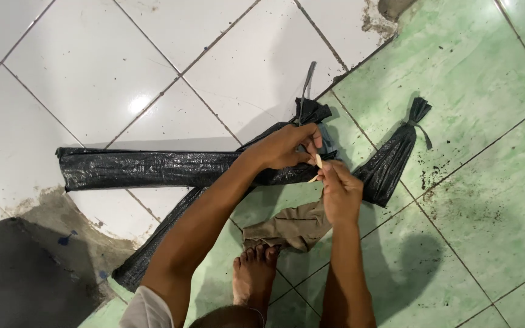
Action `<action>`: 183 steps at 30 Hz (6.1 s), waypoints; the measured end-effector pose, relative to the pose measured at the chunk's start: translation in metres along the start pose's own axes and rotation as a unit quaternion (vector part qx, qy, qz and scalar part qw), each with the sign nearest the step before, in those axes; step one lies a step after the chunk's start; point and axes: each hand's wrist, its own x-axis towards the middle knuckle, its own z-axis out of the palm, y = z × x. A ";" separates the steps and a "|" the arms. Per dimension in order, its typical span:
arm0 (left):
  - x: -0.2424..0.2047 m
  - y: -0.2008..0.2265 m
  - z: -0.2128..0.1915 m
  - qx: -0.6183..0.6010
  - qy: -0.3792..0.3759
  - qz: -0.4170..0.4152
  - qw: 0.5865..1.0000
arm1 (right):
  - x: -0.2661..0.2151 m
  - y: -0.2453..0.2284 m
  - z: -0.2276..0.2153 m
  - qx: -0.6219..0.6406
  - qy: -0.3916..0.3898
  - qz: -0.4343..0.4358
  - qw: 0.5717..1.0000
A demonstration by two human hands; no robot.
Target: The person organizes several tent poles by hand and places them into long black protective sleeves.
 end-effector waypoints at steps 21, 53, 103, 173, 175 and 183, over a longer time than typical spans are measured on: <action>0.019 -0.009 0.006 0.065 0.035 0.029 0.997 | 0.005 -0.059 0.039 -0.689 -0.168 -0.357 0.608; 0.014 -0.033 0.012 -0.073 0.092 0.011 0.993 | 0.023 -0.059 0.024 -0.552 -0.157 -0.493 0.654; 0.013 -0.030 0.006 -0.085 0.040 -0.041 0.995 | 0.003 -0.047 0.011 -0.337 -0.104 -0.301 0.886; 0.026 -0.024 -0.001 -0.175 -0.023 -0.097 0.980 | 0.012 -0.053 0.039 -0.489 -0.082 -0.634 0.593; 0.023 -0.019 -0.004 -0.139 -0.026 -0.066 0.988 | 0.007 -0.051 0.039 -0.484 -0.069 -0.623 0.611; 0.025 -0.026 0.011 0.112 -0.019 0.030 0.993 | -0.030 -0.008 0.032 -0.485 0.038 -0.525 0.699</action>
